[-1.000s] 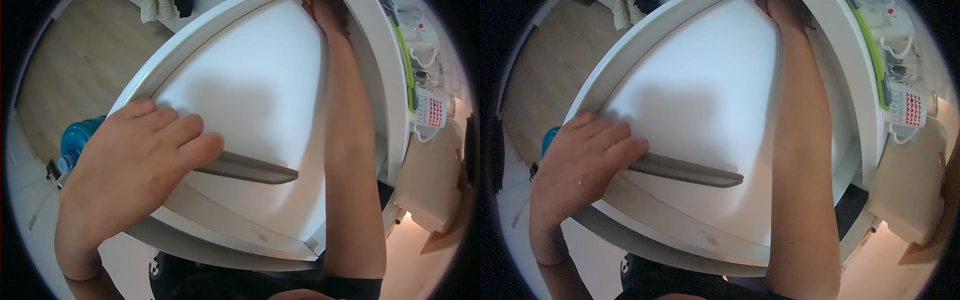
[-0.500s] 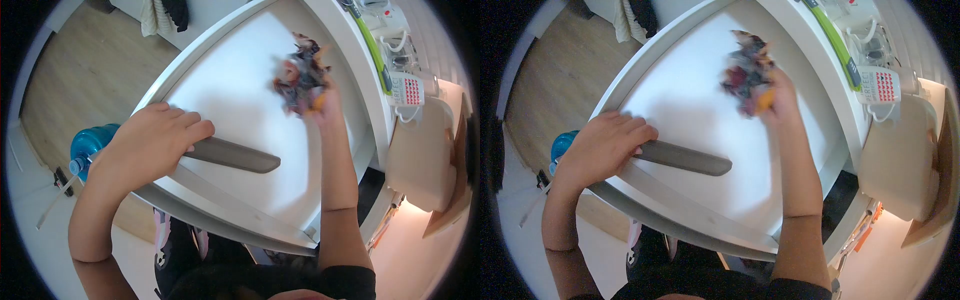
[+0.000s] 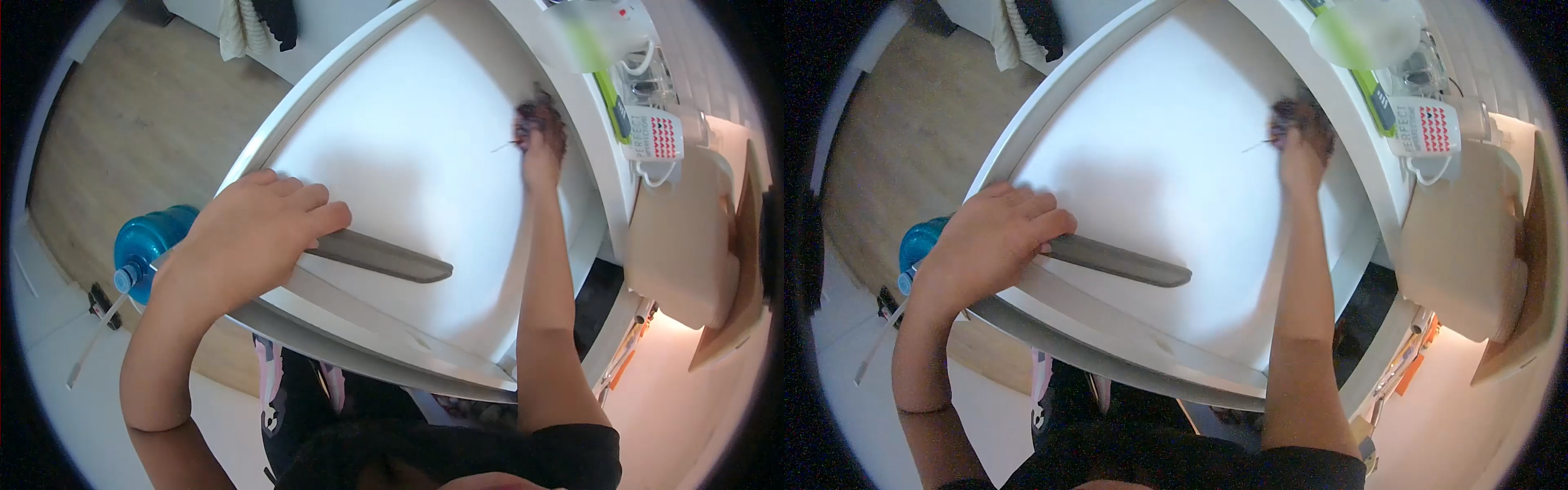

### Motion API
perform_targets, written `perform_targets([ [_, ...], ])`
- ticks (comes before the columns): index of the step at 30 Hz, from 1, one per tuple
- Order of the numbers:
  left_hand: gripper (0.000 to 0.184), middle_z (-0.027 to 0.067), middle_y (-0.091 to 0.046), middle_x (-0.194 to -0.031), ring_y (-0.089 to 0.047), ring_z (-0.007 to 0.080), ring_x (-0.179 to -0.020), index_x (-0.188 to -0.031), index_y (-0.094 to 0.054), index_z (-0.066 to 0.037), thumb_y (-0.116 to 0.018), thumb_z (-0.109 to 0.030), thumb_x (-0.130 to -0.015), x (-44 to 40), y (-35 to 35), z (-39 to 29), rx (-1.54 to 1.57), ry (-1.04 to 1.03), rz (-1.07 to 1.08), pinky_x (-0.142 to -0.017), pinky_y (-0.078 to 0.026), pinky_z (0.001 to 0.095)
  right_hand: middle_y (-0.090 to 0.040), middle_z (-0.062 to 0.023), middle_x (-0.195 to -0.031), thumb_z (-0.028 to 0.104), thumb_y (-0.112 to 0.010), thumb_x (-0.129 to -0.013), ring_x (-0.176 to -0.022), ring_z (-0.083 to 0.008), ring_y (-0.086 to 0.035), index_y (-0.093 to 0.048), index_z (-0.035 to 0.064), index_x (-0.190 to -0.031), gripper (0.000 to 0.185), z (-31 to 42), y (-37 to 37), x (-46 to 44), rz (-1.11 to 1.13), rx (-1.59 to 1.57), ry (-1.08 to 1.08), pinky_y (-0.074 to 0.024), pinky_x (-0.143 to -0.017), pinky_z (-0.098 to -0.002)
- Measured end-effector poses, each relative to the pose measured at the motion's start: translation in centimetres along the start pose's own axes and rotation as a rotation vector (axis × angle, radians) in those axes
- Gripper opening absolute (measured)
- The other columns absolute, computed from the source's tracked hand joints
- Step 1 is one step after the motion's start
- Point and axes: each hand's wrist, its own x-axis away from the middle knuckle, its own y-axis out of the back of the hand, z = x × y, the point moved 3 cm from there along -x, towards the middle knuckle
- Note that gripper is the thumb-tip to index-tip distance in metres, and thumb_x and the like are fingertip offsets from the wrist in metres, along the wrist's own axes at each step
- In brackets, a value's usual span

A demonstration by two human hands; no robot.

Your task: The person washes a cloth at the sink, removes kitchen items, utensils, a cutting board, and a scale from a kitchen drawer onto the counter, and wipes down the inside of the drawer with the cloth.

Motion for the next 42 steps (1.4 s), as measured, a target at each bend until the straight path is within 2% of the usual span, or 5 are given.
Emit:
perform_targets([
  [19, 0.02, 0.0036, -0.051, -0.084, -0.053, 0.0198, -0.085, -0.088, -0.053, -0.012, -0.056, -0.003, -0.071, 0.3, -0.1, -0.1, -0.043, -0.033, -0.014, -0.077, -0.043, 0.0342, -0.053, -0.0138, -0.119, 0.03, -0.034, -0.088, -0.111, -0.0319, -0.049, -0.054, 0.0109, -0.117, 0.04, 11.5, -9.8, -14.2, -0.046, 0.055, 0.349, -0.0358, -0.095, -0.0388],
  [28, 0.02, 0.007, -0.054, -0.094, -0.052, 0.0177, -0.087, -0.102, -0.052, -0.003, -0.055, -0.006, -0.082, 4.6, 7.0, -2.4, 0.45, 0.267, -0.872, -0.078, -0.041, 0.0277, -0.061, -0.0081, -0.092, 0.006, -0.048, -0.077, -0.089, -0.0273, -0.059, -0.061, 0.0074, -0.088, 0.018, 23.3, 0.0, 8.6, 0.362, -0.421, 0.979, -0.0488, -0.077, -0.0375],
  [31, 0.026, 0.0041, -0.052, -0.101, -0.047, 0.0108, -0.094, -0.113, -0.046, -0.003, -0.053, -0.012, -0.089, 5.6, 7.9, -2.5, 0.766, 0.364, -0.959, -0.085, -0.037, 0.0233, -0.058, -0.0077, -0.091, 0.002, -0.046, -0.078, -0.086, -0.0199, -0.059, -0.061, 0.01, -0.1, 0.028, 21.8, 4.1, 10.6, 0.916, -1.07, 0.05, -0.0507, -0.072, -0.0317],
  [36, 0.027, 0.0033, -0.05, -0.101, -0.045, 0.0085, -0.093, -0.113, -0.042, -0.003, -0.051, -0.016, -0.091, 6.1, 7.1, -0.6, 1.052, 0.454, -1.178, -0.085, -0.034, 0.0221, -0.06, -0.0172, -0.097, -0.005, -0.035, -0.079, -0.083, -0.0232, -0.062, -0.041, 0.0011, -0.122, 0.044, 13.2, 5.7, 6.8, 0.234, -1.598, -0.581, -0.0528, -0.068, -0.0304],
  [42, 0.026, 0.0057, -0.05, -0.095, -0.046, 0.0128, -0.086, -0.109, -0.042, 0.001, -0.048, -0.018, -0.092, 4.5, 2.4, 1.5, 0.539, 0.748, -1.185, -0.081, -0.038, 0.0295, -0.057, -0.0172, -0.108, 0.01, -0.044, -0.087, -0.093, -0.0281, -0.059, -0.044, 0.0034, -0.125, 0.039, 13.2, -4.4, -5.3, -0.004, -1.003, -0.464, -0.0486, -0.079, -0.0352],
])
